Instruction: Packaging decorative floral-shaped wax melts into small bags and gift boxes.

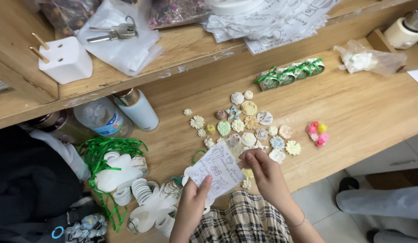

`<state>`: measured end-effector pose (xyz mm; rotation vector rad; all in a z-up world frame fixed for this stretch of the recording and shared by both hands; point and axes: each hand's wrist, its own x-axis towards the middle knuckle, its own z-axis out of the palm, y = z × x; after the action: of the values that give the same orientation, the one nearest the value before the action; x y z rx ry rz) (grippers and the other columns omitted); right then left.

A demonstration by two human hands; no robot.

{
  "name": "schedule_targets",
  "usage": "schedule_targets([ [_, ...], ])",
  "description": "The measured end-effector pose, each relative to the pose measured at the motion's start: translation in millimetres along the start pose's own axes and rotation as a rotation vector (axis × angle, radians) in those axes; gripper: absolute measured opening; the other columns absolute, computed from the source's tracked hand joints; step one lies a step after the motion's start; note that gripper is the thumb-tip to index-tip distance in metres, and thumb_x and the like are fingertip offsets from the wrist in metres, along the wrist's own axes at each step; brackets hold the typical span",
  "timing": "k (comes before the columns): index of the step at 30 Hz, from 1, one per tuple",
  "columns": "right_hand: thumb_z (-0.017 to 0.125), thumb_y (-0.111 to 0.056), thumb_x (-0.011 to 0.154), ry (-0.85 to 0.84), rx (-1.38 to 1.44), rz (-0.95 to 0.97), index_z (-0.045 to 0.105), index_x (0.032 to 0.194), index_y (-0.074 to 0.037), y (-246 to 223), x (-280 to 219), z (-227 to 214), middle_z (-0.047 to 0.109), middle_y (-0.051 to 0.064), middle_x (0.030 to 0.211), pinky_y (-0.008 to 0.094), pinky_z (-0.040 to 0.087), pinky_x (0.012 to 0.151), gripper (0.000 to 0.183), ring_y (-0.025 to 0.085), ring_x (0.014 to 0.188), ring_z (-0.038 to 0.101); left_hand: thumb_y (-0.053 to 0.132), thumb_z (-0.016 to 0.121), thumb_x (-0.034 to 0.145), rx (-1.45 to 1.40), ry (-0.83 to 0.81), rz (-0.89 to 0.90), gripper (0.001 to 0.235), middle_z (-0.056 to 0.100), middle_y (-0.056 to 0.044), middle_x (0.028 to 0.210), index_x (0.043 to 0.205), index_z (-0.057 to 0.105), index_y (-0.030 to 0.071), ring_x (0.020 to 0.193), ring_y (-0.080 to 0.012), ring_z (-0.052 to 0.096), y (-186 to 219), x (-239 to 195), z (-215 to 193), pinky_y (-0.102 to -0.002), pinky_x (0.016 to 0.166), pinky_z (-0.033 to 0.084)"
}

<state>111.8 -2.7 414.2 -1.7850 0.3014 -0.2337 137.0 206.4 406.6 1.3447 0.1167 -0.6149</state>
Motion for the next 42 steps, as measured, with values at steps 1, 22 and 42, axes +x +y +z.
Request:
schedule_targets([
  [1, 0.053, -0.013, 0.104, -0.043, 0.046, -0.006, 0.069, 0.105, 0.000, 3, -2, -1, 0.075, 0.013, 0.089, 0.031, 0.058, 0.084, 0.020, 0.028, 0.091, 0.074, 0.033, 0.057, 0.096, 0.493, 0.185, 0.025, 0.077, 0.069, -0.011, 0.131, 0.162, 0.021, 0.013, 0.122, -0.0235, 0.070, 11, -2, 4, -0.040, 0.106, 0.052],
  [22, 0.050, -0.031, 0.102, -0.199, 0.497, 0.441, 0.054, 0.135, -0.006, 48, -41, 18, 0.069, 0.008, 0.118, 0.031, 0.059, 0.087, 0.041, 0.014, 0.106, 0.069, 0.017, 0.060, 0.097, 0.614, 0.179, 0.513, 0.013, 0.077, -0.017, 0.079, 0.105, 0.064, 0.008, 0.071, -0.0337, 0.078, -14, 4, 64, -0.043, 0.053, 0.058],
  [42, 0.050, -0.020, 0.107, -0.290, -0.005, 0.253, 0.059, 0.117, 0.001, 98, 30, -72, 0.071, 0.013, 0.087, 0.031, 0.057, 0.071, 0.025, 0.015, 0.080, 0.067, 0.012, 0.060, 0.096, 0.472, 0.272, 0.291, 0.057, 0.079, -0.017, 0.108, 0.148, 0.038, 0.013, 0.086, -0.0282, 0.083, -34, 45, 151, -0.037, 0.068, 0.063],
])
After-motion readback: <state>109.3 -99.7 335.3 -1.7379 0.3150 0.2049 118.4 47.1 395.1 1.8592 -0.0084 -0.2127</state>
